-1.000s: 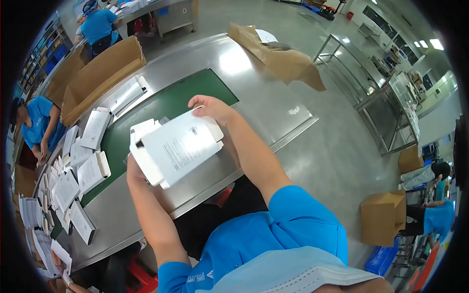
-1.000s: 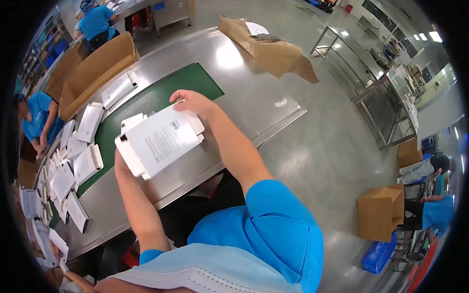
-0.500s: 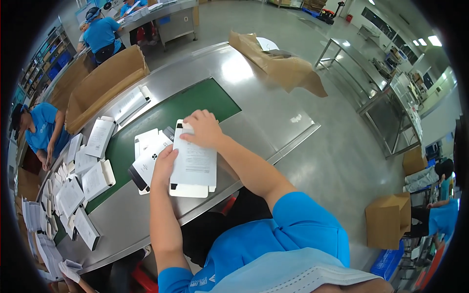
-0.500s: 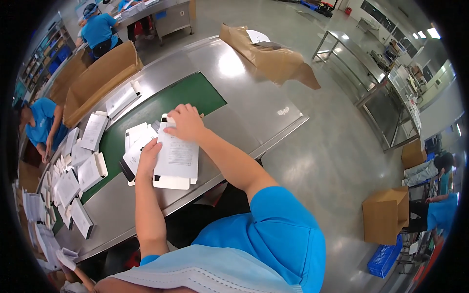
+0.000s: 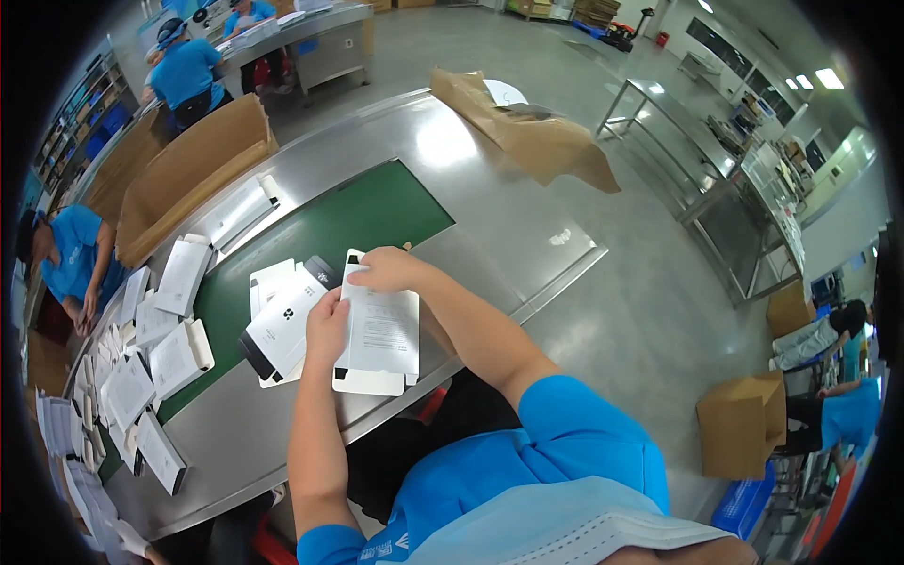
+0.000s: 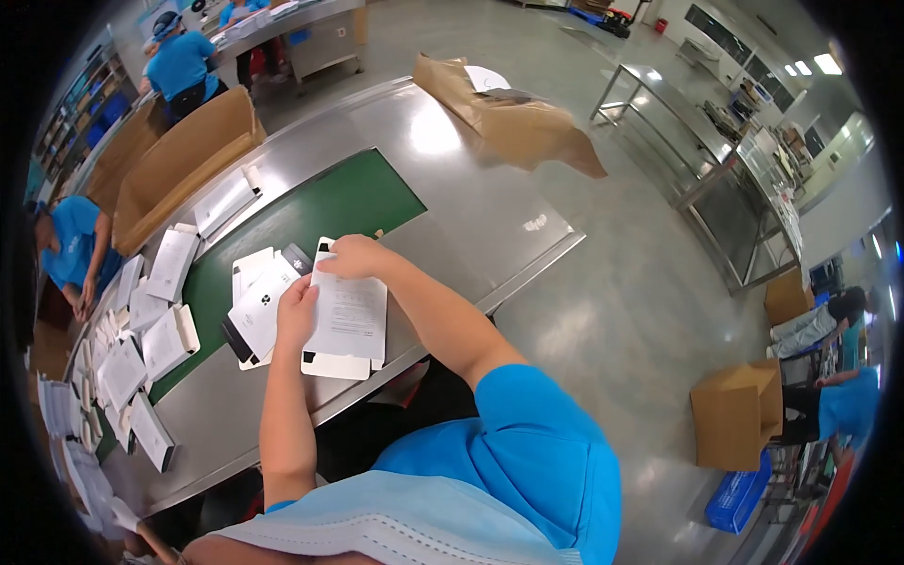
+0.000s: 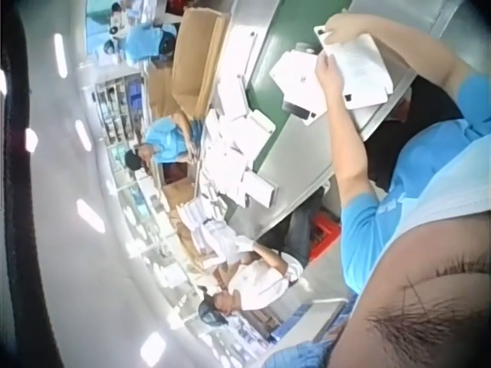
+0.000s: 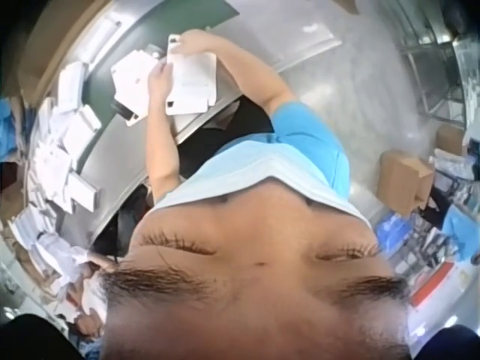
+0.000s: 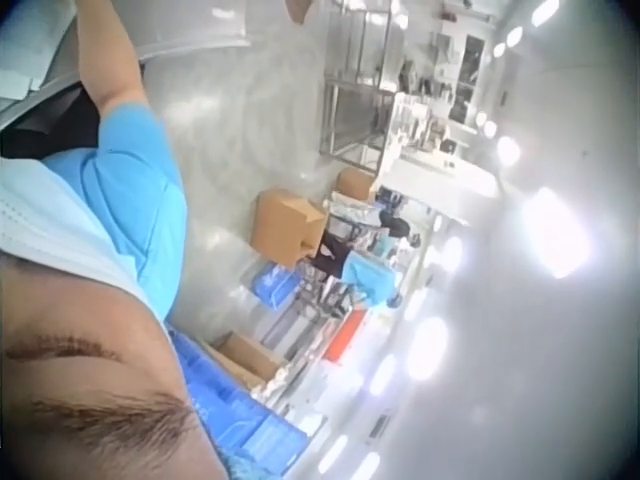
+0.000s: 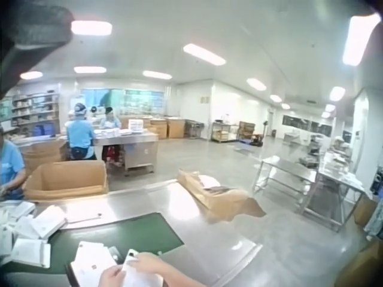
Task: Folding paper documents and inserting them into white cases on a production line.
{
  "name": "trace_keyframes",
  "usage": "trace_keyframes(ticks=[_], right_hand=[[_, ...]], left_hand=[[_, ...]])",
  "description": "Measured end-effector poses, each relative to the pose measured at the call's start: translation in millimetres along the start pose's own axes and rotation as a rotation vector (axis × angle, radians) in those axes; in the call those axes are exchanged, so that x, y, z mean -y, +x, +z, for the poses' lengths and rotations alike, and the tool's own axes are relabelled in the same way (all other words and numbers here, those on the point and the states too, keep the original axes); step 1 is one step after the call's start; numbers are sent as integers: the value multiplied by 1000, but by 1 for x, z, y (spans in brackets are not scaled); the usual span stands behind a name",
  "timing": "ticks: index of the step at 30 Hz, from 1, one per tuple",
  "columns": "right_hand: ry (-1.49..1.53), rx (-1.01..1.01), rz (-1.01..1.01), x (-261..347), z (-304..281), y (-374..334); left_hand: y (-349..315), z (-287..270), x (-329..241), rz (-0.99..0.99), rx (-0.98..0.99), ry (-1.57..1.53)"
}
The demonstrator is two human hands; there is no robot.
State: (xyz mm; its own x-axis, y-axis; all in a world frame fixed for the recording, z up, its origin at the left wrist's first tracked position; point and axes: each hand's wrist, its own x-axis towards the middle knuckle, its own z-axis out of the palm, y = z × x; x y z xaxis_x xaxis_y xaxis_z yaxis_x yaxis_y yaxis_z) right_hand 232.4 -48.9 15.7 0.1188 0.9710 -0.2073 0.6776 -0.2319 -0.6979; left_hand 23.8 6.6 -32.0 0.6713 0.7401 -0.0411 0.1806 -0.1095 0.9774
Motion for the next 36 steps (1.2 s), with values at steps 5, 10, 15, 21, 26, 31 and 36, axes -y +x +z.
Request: trace_keyframes(ticks=[5,10,15,21,26,31,36], right_hand=[[333,-116,-164,-5,37,18],[506,-110,-308,-8,32,1],[-189,-622,-521,9,31,-3],[389,-624,-186,7,38,7],[837,-481,-147,17,48,-2],[857,-389,-182,40,44,-14],[955,-296,-196,34,41,-13]], left_hand=[[-17,-9,-3,288,112,321],[-17,15,4,147,66,378],[-8,10,-11,155,-57,202],[-14,-6,-16,24,13,-765],[-17,-7,-28,179,-381,-472],[-17,-13,-30,199,-388,-277],[-9,-9,-21,265,-398,-290]])
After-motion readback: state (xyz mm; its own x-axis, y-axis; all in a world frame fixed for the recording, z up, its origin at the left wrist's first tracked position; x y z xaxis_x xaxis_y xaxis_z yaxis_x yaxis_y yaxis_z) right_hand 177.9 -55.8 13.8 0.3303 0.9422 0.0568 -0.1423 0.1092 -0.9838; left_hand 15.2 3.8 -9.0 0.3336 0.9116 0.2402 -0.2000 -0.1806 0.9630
